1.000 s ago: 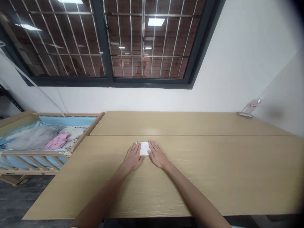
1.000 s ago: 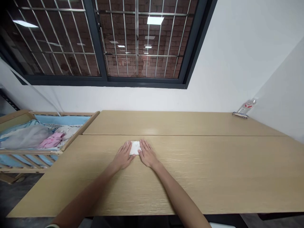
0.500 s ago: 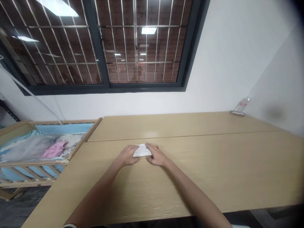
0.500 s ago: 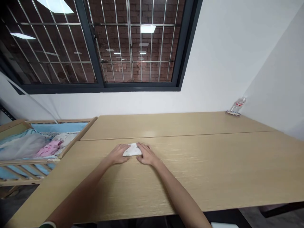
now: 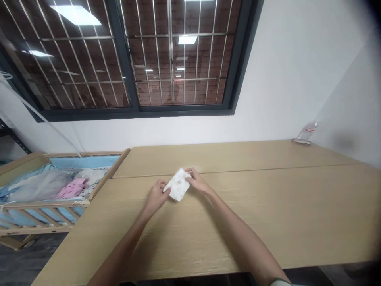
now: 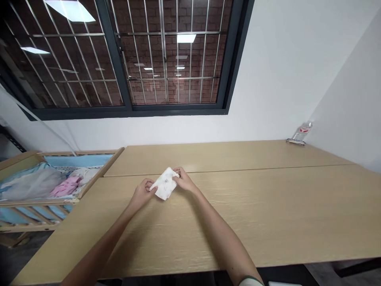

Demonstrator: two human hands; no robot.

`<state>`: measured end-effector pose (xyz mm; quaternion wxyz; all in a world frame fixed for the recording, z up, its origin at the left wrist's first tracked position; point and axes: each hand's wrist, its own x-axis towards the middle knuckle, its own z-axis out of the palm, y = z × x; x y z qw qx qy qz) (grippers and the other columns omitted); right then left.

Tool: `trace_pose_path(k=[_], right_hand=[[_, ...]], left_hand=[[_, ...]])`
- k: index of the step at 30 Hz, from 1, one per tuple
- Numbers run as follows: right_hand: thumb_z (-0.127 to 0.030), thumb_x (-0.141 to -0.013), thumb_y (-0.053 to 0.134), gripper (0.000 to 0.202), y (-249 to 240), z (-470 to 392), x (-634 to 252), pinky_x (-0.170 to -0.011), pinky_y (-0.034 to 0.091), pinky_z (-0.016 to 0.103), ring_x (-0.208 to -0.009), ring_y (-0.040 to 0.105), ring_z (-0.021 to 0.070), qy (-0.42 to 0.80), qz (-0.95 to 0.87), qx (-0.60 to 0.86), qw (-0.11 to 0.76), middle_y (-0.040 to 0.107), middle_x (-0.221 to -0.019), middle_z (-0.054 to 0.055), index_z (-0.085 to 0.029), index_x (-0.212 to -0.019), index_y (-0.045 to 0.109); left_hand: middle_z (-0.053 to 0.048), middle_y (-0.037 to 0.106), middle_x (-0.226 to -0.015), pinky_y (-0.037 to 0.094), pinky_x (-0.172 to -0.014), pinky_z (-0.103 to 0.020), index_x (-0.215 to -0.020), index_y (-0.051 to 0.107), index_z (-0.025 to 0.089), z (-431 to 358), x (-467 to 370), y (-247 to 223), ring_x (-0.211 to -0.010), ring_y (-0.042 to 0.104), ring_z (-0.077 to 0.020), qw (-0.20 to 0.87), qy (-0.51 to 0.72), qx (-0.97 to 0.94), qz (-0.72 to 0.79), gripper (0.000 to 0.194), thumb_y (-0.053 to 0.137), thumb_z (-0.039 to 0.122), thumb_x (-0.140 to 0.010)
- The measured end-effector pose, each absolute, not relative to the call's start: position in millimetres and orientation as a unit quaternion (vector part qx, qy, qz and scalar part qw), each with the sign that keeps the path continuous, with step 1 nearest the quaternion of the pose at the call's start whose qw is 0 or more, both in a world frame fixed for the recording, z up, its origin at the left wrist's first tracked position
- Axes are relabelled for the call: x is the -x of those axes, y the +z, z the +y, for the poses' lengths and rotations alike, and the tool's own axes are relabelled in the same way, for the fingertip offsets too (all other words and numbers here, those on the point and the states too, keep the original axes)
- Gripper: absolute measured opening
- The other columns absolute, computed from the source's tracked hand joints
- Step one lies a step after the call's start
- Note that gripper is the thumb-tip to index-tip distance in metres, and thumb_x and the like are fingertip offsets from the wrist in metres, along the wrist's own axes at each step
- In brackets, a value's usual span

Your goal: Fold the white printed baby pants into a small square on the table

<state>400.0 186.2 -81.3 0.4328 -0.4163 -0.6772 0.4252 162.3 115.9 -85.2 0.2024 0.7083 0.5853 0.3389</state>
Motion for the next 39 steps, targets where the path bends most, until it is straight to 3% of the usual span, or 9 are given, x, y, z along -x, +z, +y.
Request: trace_pose_path(k=[4,11,13,16,18,21,26,33,39], right_hand=[[-0.025,-0.074,0.070,0.047,-78,192,-390,-0.065,0.051,0.029,-0.070,0.064,0.0177,0.459,-0.647,0.472,0.384,0.065,-0.081,-0.002,-0.021,-0.116,0.051],[-0.030,-0.074,0.077,0.038,-107,205,-377,-0.062,0.052,0.029,-0.066,0.062,0.0161,0.400,-0.666,0.527,0.344,0.064,-0.079,-0.001,-0.017,-0.103,0.056],[-0.033,-0.080,0.073,0.034,-110,204,-377,-0.069,0.054,0.032,-0.073,0.065,0.0185,0.380,-0.681,0.525,0.341,0.068,-0.086,0.003,-0.016,-0.106,0.058],[-0.039,-0.092,0.061,0.037,-102,194,-379,-0.093,0.053,0.042,-0.105,0.066,0.0243,0.273,-0.749,0.492,0.350,0.069,-0.117,0.014,-0.015,-0.120,0.059],[-0.042,-0.100,0.051,0.043,-91,180,-378,-0.110,0.043,0.047,-0.129,0.056,0.0263,0.192,-0.818,0.433,0.325,0.060,-0.139,0.016,-0.017,-0.133,0.057],[-0.045,-0.105,0.039,0.049,-78,152,-373,-0.122,0.030,0.046,-0.147,0.039,0.0237,0.155,-0.903,0.321,0.241,0.046,-0.157,0.009,-0.025,-0.149,0.049],[-0.042,-0.108,0.034,0.052,-83,118,-369,-0.127,0.023,0.040,-0.152,0.029,0.0169,0.201,-0.946,0.210,0.140,0.034,-0.164,-0.002,-0.033,-0.159,0.031],[-0.041,-0.106,0.042,0.049,-97,147,-381,-0.128,0.021,0.042,-0.152,0.030,0.0172,0.240,-0.933,0.238,0.122,0.038,-0.161,-0.005,-0.036,-0.155,0.038],[-0.044,-0.107,0.036,0.052,-103,190,-384,-0.129,0.015,0.045,-0.154,0.023,0.0176,0.210,-0.935,0.263,0.108,0.030,-0.164,-0.003,-0.032,-0.158,0.031]], left_hand=[[-0.002,0.072,-0.080,0.049,-0.067,-0.027,-0.111,0.054,0.018,103,-167,-105,-0.075,0.071,-0.0189,0.222,0.311,-0.672,0.634,0.027,0.060,0.035,-0.091],[-0.007,0.073,-0.091,0.047,-0.071,-0.031,-0.107,0.056,0.020,95,-179,-119,-0.084,0.071,-0.0242,0.183,0.242,-0.667,0.681,0.021,0.058,0.034,-0.092],[-0.013,0.071,-0.100,0.049,-0.081,-0.037,-0.108,0.057,0.018,88,-183,-114,-0.096,0.069,-0.0290,0.157,0.236,-0.671,0.685,0.021,0.053,0.034,-0.094],[-0.020,0.065,-0.120,0.046,-0.098,-0.048,-0.114,0.058,0.016,69,-193,-109,-0.117,0.060,-0.0353,0.114,0.242,-0.691,0.671,0.028,0.049,0.035,-0.095],[-0.020,0.057,-0.136,0.043,-0.106,-0.050,-0.124,0.056,0.018,55,-205,-112,-0.128,0.053,-0.0352,0.076,0.263,-0.725,0.631,0.037,0.050,0.037,-0.094],[-0.018,0.051,-0.146,0.045,-0.107,-0.051,-0.138,0.052,0.020,38,-222,-130,-0.134,0.048,-0.0353,0.024,0.282,-0.762,0.583,0.049,0.052,0.038,-0.092],[-0.018,0.061,-0.137,0.043,-0.105,-0.059,-0.134,0.061,0.024,30,-233,-162,-0.132,0.049,-0.0389,-0.004,0.242,-0.779,0.578,0.043,0.053,0.037,-0.094],[-0.023,0.050,-0.148,0.041,-0.109,-0.056,-0.143,0.052,0.014,28,-235,-160,-0.142,0.040,-0.0381,-0.016,0.231,-0.766,0.600,0.054,0.046,0.042,-0.098],[-0.022,0.043,-0.156,0.041,-0.109,-0.055,-0.149,0.046,0.017,29,-238,-162,-0.145,0.038,-0.0373,-0.026,0.235,-0.755,0.611,0.057,0.047,0.042,-0.097]])
